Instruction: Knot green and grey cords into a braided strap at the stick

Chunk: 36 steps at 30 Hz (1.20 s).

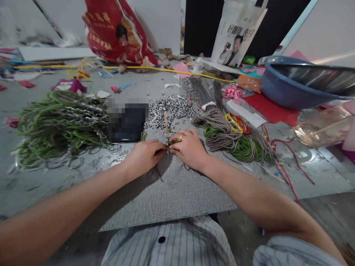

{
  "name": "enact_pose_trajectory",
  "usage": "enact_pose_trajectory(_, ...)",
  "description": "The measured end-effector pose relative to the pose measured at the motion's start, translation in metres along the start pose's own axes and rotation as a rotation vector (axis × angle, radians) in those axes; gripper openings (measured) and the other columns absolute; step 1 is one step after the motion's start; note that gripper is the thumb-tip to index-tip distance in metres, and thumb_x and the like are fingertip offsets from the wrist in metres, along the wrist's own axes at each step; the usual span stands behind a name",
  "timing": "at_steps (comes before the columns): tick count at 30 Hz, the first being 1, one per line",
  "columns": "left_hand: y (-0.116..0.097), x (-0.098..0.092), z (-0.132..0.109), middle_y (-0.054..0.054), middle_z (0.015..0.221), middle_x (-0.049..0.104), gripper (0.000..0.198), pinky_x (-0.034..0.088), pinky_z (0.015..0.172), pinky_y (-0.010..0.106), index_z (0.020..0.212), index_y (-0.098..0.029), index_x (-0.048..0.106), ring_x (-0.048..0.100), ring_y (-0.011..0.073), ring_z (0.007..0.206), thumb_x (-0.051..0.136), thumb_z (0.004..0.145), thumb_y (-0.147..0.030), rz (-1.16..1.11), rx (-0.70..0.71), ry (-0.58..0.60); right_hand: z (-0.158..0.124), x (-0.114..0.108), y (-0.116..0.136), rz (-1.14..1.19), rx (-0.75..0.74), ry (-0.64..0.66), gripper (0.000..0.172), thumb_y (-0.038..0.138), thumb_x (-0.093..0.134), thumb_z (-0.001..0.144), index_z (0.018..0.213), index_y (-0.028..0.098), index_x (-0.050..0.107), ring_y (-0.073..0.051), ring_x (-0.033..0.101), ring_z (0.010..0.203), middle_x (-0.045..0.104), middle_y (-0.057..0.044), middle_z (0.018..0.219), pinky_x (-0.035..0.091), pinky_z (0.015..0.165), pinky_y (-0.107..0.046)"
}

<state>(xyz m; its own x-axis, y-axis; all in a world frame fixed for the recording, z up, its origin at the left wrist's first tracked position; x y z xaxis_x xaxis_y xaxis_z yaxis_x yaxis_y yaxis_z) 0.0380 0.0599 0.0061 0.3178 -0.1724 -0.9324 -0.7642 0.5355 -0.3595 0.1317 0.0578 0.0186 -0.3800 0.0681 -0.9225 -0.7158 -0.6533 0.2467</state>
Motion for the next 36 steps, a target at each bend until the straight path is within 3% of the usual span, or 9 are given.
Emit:
enact_pose_trajectory(9, 0.001, -0.001, 0.000, 0.007, 0.083, 0.059, 0.021, 0.046, 0.072, 0.031, 0.080, -0.014, 0.064, 0.058, 0.0184, 0.079, 0.043, 0.080, -0.015, -0.057, -0.012, -0.005, -0.003, -0.002, 0.000, 0.040, -0.011, -0.012, 0.019, 0.036, 0.062, 0.075, 0.086, 0.022, 0.067, -0.023, 0.049, 0.104, 0.065, -0.004, 0.102, 0.028, 0.087, -0.043)
enact_pose_trajectory(16, 0.003, -0.008, -0.004, 0.003, 0.083, 0.056, 0.014, 0.044, 0.073, 0.026, 0.075, -0.016, 0.062, 0.056, 0.0142, 0.078, 0.048, 0.075, -0.012, -0.169, 0.043, -0.068, -0.002, 0.001, 0.002, 0.018, 0.003, -0.007, 0.011, 0.030, 0.060, 0.076, 0.081, 0.022, 0.065, -0.023, 0.049, 0.104, 0.065, -0.004, 0.101, 0.029, 0.087, -0.042)
enact_pose_trajectory(21, 0.005, -0.020, -0.007, 0.003, 0.081, 0.054, 0.012, 0.043, 0.066, 0.023, 0.067, -0.015, 0.060, 0.053, 0.0114, 0.070, 0.049, 0.072, -0.012, -0.172, 0.044, -0.050, -0.003, -0.001, 0.002, 0.034, -0.022, -0.015, 0.011, 0.029, 0.059, 0.076, 0.081, 0.020, 0.064, -0.022, 0.050, 0.104, 0.065, -0.004, 0.101, 0.028, 0.088, -0.041)
enact_pose_trajectory(25, 0.010, -0.029, -0.010, 0.002, 0.080, 0.053, 0.011, 0.040, 0.059, 0.022, 0.064, -0.016, 0.058, 0.049, 0.0091, 0.061, 0.048, 0.069, -0.014, -0.122, 0.021, 0.001, -0.004, -0.001, 0.002, 0.041, -0.015, 0.000, 0.010, 0.028, 0.059, 0.076, 0.080, 0.021, 0.063, -0.022, 0.049, 0.106, 0.064, -0.004, 0.102, 0.027, 0.089, -0.042)
enact_pose_trajectory(36, 0.025, -0.029, -0.023, 0.003, 0.076, 0.052, 0.010, 0.037, 0.056, 0.026, 0.061, -0.018, 0.054, 0.049, 0.0122, 0.059, 0.045, 0.065, -0.016, 0.097, 0.000, 0.327, -0.004, -0.002, 0.002, 0.036, -0.037, 0.017, 0.008, 0.028, 0.058, 0.075, 0.079, 0.021, 0.061, -0.022, 0.048, 0.107, 0.064, -0.004, 0.103, 0.026, 0.089, -0.042)
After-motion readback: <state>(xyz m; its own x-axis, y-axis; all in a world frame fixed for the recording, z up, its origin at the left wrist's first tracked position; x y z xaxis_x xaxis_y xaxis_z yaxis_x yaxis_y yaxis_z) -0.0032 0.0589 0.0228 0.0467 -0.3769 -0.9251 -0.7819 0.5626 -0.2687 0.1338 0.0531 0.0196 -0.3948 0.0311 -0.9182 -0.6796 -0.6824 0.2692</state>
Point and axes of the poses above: each hand's wrist, its own z-axis towards the middle knuckle, its own x-axis out of the palm, y = z × x, the point moved 7 cm from there along z, towards the middle knuckle
